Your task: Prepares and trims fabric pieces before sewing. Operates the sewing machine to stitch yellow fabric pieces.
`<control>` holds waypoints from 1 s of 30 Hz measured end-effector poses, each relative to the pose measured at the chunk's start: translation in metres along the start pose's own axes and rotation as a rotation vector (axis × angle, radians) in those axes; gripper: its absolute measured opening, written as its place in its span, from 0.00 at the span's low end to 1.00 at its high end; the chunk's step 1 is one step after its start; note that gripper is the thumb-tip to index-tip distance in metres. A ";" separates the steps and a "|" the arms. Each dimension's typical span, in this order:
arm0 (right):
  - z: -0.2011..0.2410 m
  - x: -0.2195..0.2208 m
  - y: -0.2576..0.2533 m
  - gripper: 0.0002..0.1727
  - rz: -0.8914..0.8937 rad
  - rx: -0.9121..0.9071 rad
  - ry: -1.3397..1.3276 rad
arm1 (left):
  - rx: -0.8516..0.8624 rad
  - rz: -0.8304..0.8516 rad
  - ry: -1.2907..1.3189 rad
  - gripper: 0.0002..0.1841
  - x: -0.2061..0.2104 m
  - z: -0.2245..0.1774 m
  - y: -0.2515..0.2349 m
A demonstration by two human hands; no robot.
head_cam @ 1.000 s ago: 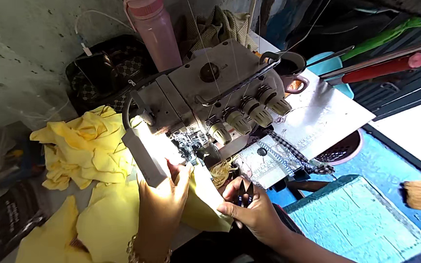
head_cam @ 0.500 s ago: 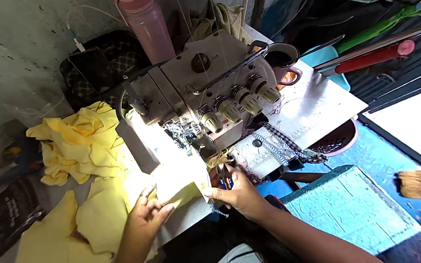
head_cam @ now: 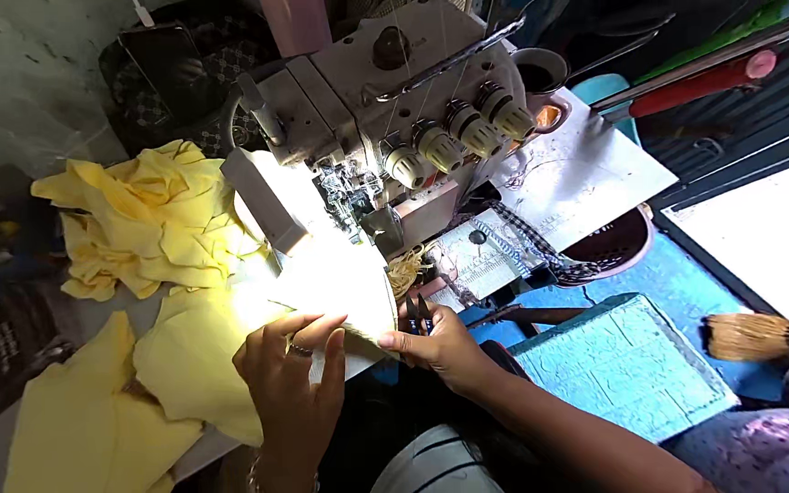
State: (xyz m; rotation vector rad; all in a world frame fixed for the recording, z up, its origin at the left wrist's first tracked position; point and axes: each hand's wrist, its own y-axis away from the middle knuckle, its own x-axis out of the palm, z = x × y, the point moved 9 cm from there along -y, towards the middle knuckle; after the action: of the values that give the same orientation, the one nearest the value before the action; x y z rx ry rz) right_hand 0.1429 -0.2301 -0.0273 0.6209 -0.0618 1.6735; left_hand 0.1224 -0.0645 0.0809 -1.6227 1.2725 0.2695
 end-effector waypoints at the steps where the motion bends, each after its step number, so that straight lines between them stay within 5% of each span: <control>1: -0.001 -0.001 0.000 0.10 -0.007 0.003 0.013 | -0.002 -0.006 0.000 0.11 -0.001 -0.001 0.000; 10: -0.005 -0.001 0.008 0.06 0.063 0.120 -0.004 | -0.125 -0.063 0.038 0.13 -0.015 0.020 0.012; 15: -0.009 -0.004 0.005 0.04 0.043 0.136 0.014 | -0.580 0.082 0.487 0.34 0.010 0.085 0.017; 16: -0.010 -0.004 0.005 0.04 0.038 0.139 0.017 | -0.637 0.111 0.581 0.34 0.019 0.091 0.017; 20: -0.010 -0.006 0.003 0.04 0.018 0.117 0.019 | -0.562 0.097 0.547 0.05 -0.005 0.091 0.007; 30: -0.016 -0.002 -0.001 0.04 0.025 0.126 0.027 | -0.464 0.039 0.501 0.04 -0.034 0.086 0.005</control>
State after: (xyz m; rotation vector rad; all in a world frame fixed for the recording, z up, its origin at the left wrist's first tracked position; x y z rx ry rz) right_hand 0.1381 -0.2258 -0.0424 0.6943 0.0558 1.7191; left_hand 0.1372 0.0248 0.0611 -2.1518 1.7089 0.1961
